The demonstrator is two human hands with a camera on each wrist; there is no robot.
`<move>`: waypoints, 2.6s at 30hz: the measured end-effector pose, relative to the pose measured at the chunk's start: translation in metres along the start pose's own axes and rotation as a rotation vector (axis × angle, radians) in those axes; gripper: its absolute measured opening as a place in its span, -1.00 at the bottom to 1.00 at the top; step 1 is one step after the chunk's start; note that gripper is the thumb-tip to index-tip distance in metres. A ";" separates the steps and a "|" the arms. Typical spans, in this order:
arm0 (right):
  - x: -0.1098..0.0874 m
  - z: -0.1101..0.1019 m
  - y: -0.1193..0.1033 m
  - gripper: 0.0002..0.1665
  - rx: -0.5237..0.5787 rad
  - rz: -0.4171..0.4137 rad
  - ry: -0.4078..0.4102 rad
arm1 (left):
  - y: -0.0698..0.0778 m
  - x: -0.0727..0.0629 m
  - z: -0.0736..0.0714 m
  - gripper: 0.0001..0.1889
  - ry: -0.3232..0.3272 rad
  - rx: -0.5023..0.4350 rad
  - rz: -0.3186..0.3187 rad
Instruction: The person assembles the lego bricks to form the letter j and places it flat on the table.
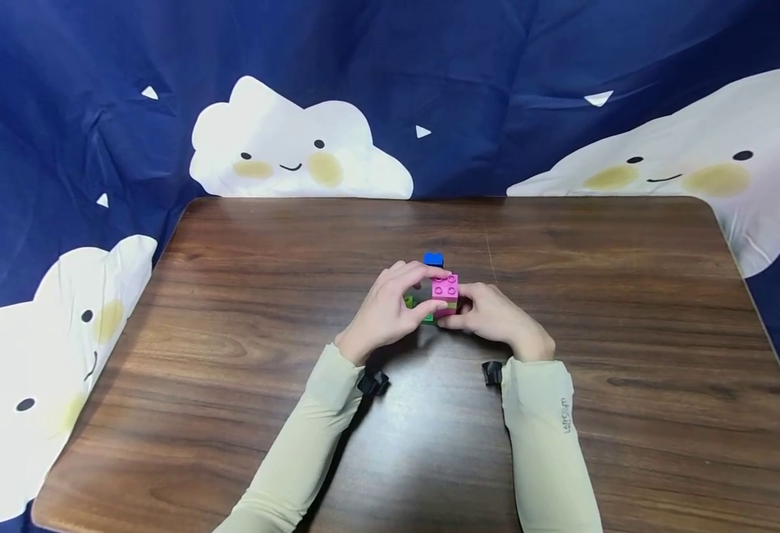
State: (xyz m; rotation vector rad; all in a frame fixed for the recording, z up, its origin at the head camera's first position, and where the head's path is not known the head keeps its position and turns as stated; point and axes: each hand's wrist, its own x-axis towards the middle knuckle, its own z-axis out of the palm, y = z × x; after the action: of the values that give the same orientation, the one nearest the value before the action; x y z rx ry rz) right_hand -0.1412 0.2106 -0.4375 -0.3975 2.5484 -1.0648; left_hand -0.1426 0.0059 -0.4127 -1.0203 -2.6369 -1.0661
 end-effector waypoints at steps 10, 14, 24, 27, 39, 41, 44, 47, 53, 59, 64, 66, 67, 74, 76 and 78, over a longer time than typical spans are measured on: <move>0.002 0.000 0.000 -0.72 0.012 -0.023 0.004 | 0.001 0.002 -0.006 -0.51 -0.083 0.043 -0.001; 0.001 0.000 0.000 -0.70 0.021 -0.017 -0.005 | -0.011 0.002 -0.014 -0.23 -0.116 -0.080 -0.062; 0.001 0.001 0.001 -0.66 0.019 0.008 -0.012 | -0.050 -0.007 -0.021 -0.18 -0.307 -0.142 -0.186; 0.002 0.002 0.001 -0.66 0.014 0.012 -0.016 | -0.056 -0.008 -0.017 -0.22 -0.380 -0.132 -0.196; 0.004 0.000 0.000 -0.52 0.011 0.022 -0.014 | -0.061 -0.009 -0.008 -0.55 -0.410 -0.079 -0.228; 0.004 0.000 0.001 -0.49 0.018 0.025 -0.015 | -0.061 -0.008 -0.007 -0.59 -0.407 -0.067 -0.219; 0.004 -0.002 0.003 -0.45 0.020 0.016 -0.009 | -0.061 -0.007 -0.006 -0.62 -0.404 -0.060 -0.215; 0.003 -0.003 0.005 -0.44 0.018 0.003 0.002 | -0.061 -0.007 -0.005 -0.62 -0.404 -0.051 -0.215; -0.001 -0.008 0.005 -0.39 0.017 -0.014 0.020 | -0.058 -0.006 -0.002 -0.62 -0.403 -0.053 -0.202; -0.006 -0.014 0.003 -0.39 0.031 -0.006 0.024 | -0.052 -0.005 -0.001 -0.60 -0.423 -0.049 -0.203; -0.007 -0.016 0.003 -0.34 0.037 0.024 0.016 | -0.050 -0.004 -0.001 -0.60 -0.428 -0.045 -0.207; -0.007 -0.016 0.003 -0.34 0.037 0.025 0.017 | -0.050 -0.004 -0.001 -0.59 -0.425 -0.044 -0.207; -0.007 -0.016 0.003 -0.35 0.038 0.023 0.019 | -0.050 -0.004 -0.001 -0.59 -0.423 -0.044 -0.206; -0.008 -0.015 0.003 -0.31 0.049 0.016 0.035 | -0.051 -0.005 0.000 -0.58 -0.410 -0.045 -0.206; -0.008 -0.014 0.004 -0.31 0.058 0.013 0.040 | -0.050 -0.005 0.000 -0.58 -0.412 -0.047 -0.207; -0.008 -0.014 0.004 -0.34 0.064 0.007 0.047 | -0.050 -0.005 0.000 -0.58 -0.413 -0.048 -0.209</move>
State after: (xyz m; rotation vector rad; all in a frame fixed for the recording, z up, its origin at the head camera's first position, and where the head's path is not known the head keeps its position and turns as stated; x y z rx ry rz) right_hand -0.1405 0.2254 -0.4292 -0.3498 2.5463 -1.1630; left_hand -0.1702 -0.0232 -0.4427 -1.0962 -3.1202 -1.0586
